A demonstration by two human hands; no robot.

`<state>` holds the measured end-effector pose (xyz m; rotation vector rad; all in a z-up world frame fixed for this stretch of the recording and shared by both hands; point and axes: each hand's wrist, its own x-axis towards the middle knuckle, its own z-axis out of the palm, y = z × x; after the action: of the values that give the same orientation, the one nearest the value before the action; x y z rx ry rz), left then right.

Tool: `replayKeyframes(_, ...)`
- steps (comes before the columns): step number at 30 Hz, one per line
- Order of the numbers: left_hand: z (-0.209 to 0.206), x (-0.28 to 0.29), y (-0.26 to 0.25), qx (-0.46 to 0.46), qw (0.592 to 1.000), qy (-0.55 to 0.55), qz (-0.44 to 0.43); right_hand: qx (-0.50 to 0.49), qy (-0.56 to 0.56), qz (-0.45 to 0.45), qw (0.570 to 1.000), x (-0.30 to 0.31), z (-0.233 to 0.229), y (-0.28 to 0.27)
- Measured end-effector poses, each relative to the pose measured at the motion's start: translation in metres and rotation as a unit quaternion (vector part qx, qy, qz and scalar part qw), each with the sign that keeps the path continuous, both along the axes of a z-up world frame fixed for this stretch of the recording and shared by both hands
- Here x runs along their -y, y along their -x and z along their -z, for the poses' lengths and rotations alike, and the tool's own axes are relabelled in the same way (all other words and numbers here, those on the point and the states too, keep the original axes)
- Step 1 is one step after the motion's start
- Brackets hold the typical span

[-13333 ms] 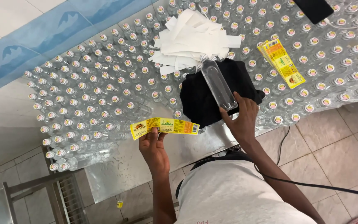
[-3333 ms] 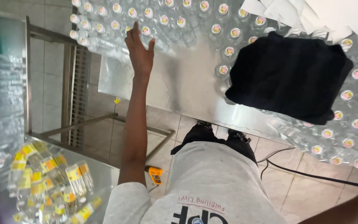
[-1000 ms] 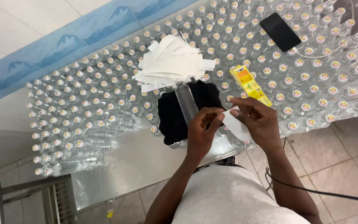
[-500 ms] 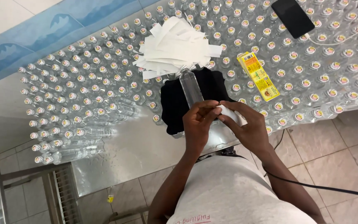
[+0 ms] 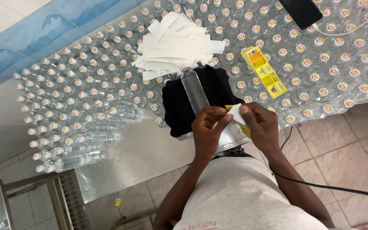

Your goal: The person is manually applying adhesive labels to clear plastic water bottles at a workstation.

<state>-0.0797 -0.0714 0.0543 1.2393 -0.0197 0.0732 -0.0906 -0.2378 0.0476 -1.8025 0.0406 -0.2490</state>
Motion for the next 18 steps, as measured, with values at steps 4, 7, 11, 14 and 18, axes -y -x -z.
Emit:
replayKeyframes(4, 0.011, -0.002, 0.003, -0.025, 0.999, -0.020, -0.017, 0.029, 0.022, 0.101, 0.994, 0.004, 0.004, -0.004)
replayKeyframes(7, 0.018, -0.011, 0.000, -0.054, 0.995, 0.006, -0.082, 0.051, 0.047, 0.149, 0.986, 0.026, 0.030, -0.002)
replayKeyframes(11, 0.006, -0.040, -0.012, -0.044, 0.984, 0.046, -0.167, -0.002, -0.009, 0.092, 0.996, 0.025, 0.008, 0.014)
replayKeyframes(14, 0.002, -0.054, -0.017, -0.047, 0.978, 0.029, -0.200, -0.233, 0.028, -0.013, 0.972, 0.029, 0.003, 0.023)
replayKeyframes(18, -0.002, -0.046, -0.014, -0.029, 0.987, 0.019, -0.158, -0.151, 0.021, -0.039, 0.987, 0.030, -0.031, 0.023)
